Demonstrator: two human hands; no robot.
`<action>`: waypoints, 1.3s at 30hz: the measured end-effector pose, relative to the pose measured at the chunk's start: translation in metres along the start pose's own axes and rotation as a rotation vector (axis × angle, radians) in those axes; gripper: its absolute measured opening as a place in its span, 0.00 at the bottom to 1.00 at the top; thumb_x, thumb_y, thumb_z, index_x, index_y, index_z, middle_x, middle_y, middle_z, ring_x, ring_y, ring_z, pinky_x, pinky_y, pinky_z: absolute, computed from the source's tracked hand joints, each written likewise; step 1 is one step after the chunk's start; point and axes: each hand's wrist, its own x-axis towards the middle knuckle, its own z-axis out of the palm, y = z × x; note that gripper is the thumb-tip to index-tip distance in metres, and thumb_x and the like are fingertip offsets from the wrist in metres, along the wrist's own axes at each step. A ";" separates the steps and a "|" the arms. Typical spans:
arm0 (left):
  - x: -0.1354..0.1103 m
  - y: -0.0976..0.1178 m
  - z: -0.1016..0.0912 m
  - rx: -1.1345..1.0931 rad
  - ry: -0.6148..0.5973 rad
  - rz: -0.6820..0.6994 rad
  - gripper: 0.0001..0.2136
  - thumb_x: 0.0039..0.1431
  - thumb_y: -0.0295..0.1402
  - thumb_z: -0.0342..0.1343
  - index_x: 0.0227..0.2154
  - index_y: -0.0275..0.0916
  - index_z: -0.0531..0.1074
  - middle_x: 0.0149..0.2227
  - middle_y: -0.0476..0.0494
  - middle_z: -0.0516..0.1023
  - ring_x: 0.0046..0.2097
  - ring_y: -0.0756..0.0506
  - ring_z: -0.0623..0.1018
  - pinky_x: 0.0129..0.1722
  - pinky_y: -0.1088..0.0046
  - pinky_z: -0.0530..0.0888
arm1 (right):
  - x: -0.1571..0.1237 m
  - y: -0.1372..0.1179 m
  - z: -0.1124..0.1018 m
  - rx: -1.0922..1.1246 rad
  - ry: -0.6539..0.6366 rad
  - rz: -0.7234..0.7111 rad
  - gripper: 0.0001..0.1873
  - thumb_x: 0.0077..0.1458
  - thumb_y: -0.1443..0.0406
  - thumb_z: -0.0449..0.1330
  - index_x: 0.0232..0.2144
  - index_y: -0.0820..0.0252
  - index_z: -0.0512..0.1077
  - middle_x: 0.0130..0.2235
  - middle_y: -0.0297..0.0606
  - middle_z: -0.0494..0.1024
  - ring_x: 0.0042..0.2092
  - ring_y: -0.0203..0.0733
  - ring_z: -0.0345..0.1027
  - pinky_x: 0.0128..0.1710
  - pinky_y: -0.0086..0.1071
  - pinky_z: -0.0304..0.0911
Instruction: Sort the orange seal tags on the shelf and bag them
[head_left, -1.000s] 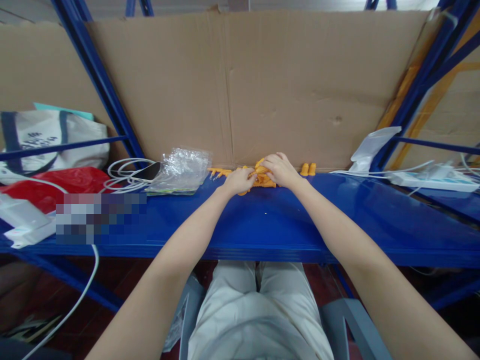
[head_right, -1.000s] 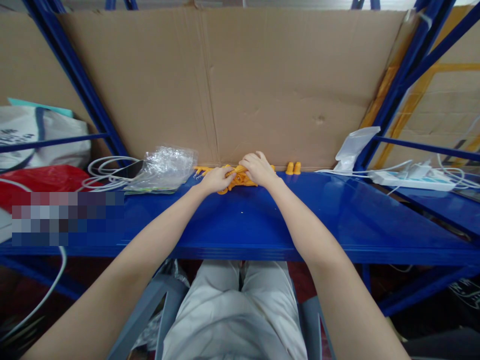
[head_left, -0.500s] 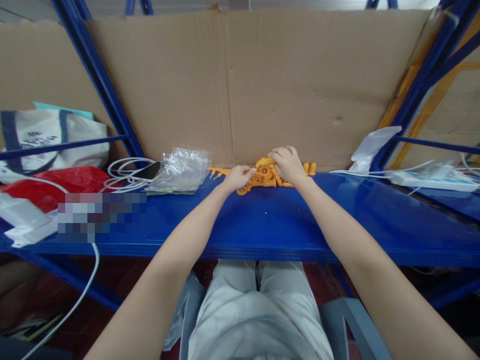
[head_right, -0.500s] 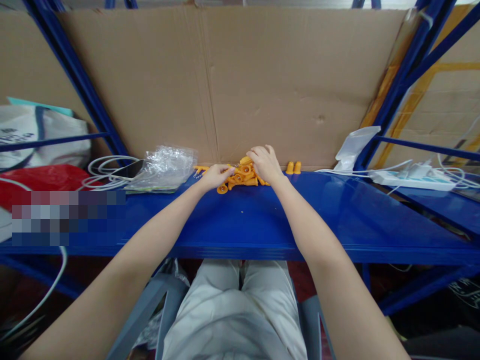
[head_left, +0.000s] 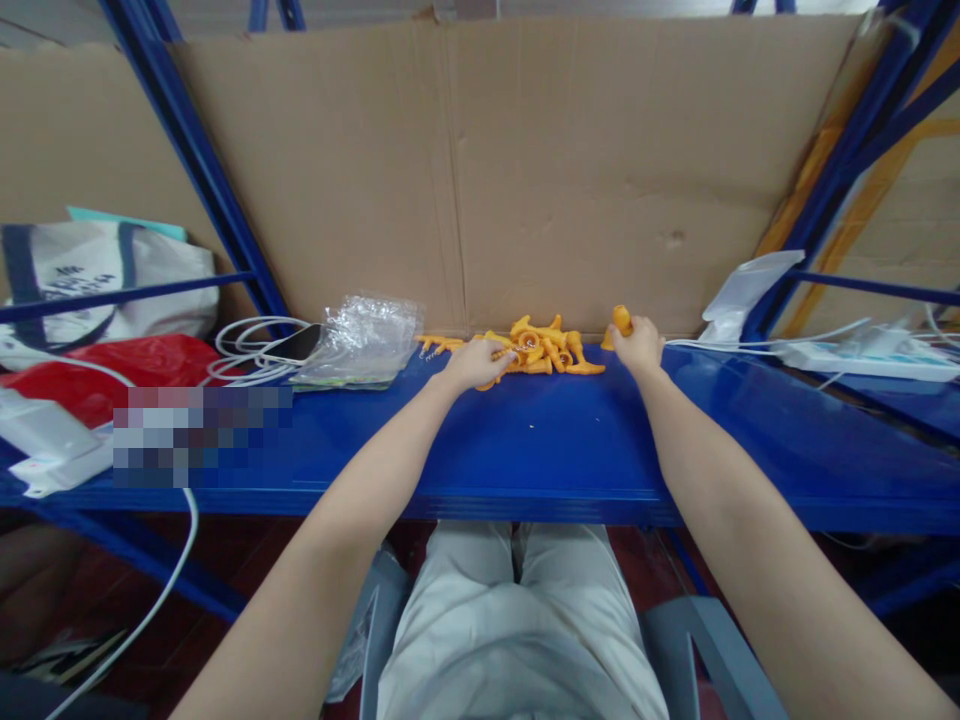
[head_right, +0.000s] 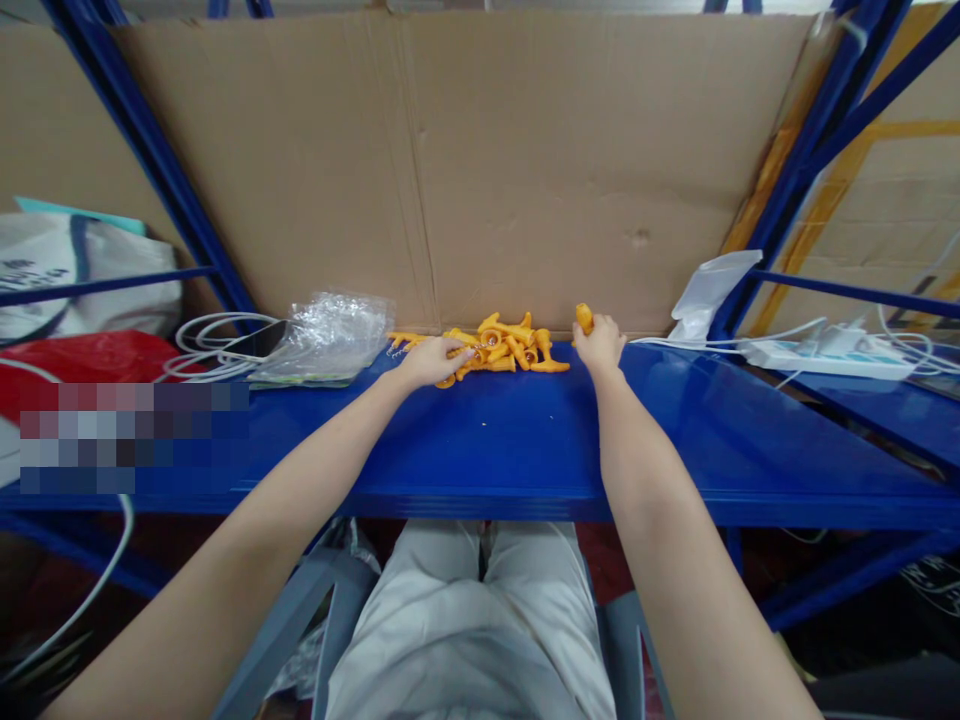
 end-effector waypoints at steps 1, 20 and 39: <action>0.000 0.000 0.000 -0.001 -0.006 0.006 0.19 0.66 0.44 0.46 0.36 0.38 0.78 0.37 0.39 0.83 0.42 0.40 0.80 0.41 0.68 0.72 | -0.001 0.007 0.000 -0.011 -0.013 0.040 0.20 0.63 0.56 0.52 0.48 0.62 0.73 0.53 0.55 0.74 0.56 0.56 0.65 0.55 0.48 0.59; -0.001 0.001 0.000 0.000 -0.012 0.043 0.19 0.66 0.45 0.48 0.41 0.39 0.79 0.38 0.41 0.83 0.43 0.41 0.81 0.42 0.69 0.73 | 0.001 0.031 0.004 -0.128 -0.286 0.283 0.13 0.57 0.62 0.60 0.43 0.57 0.80 0.51 0.51 0.79 0.57 0.61 0.70 0.57 0.56 0.61; 0.008 -0.026 0.000 0.013 0.382 -0.054 0.12 0.64 0.35 0.56 0.46 0.39 0.81 0.49 0.37 0.76 0.53 0.40 0.73 0.54 0.64 0.70 | -0.002 0.023 0.006 -0.074 -0.402 0.139 0.21 0.58 0.71 0.54 0.49 0.57 0.80 0.56 0.50 0.76 0.59 0.58 0.68 0.59 0.56 0.59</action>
